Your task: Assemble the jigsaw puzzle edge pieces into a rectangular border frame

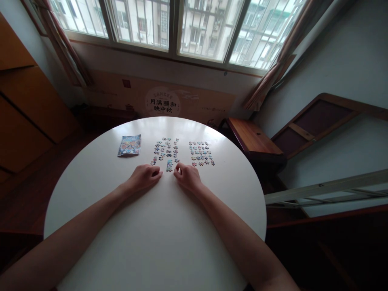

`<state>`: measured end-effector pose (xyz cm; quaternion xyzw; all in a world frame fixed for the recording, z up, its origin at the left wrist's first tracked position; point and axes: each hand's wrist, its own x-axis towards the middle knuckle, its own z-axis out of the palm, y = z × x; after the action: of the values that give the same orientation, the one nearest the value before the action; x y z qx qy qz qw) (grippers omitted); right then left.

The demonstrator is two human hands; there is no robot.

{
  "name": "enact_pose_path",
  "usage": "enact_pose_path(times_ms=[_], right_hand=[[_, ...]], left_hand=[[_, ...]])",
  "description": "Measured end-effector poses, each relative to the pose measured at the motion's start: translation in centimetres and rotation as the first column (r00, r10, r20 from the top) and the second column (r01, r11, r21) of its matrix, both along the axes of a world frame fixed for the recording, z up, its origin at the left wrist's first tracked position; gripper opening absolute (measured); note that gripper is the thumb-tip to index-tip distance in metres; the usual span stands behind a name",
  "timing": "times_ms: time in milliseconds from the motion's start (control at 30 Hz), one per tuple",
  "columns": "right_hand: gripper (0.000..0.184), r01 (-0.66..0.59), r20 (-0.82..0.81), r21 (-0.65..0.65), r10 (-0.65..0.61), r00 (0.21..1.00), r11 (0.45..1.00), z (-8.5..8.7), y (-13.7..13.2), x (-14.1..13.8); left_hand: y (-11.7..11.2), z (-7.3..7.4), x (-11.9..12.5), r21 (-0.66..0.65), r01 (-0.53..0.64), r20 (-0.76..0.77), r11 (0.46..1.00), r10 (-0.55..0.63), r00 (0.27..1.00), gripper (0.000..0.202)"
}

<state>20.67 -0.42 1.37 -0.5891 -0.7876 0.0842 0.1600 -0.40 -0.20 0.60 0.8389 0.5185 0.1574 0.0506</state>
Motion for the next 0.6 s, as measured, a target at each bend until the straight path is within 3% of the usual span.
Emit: enact_pose_path(times_ms=[433, 600], right_hand=[[0.019, -0.001, -0.005, -0.012, 0.001, 1.0, 1.0, 0.27, -0.12, -0.1], [0.019, -0.005, -0.008, -0.004, 0.005, 1.0, 1.0, 0.1, 0.02, -0.1]], left_hand=[[-0.07, 0.15, 0.03, -0.007, 0.006, 0.029, 1.0, -0.005, 1.0, 0.038], [0.11, 0.1, -0.02, 0.029, -0.017, 0.212, 0.999, 0.01, 0.977, 0.042]])
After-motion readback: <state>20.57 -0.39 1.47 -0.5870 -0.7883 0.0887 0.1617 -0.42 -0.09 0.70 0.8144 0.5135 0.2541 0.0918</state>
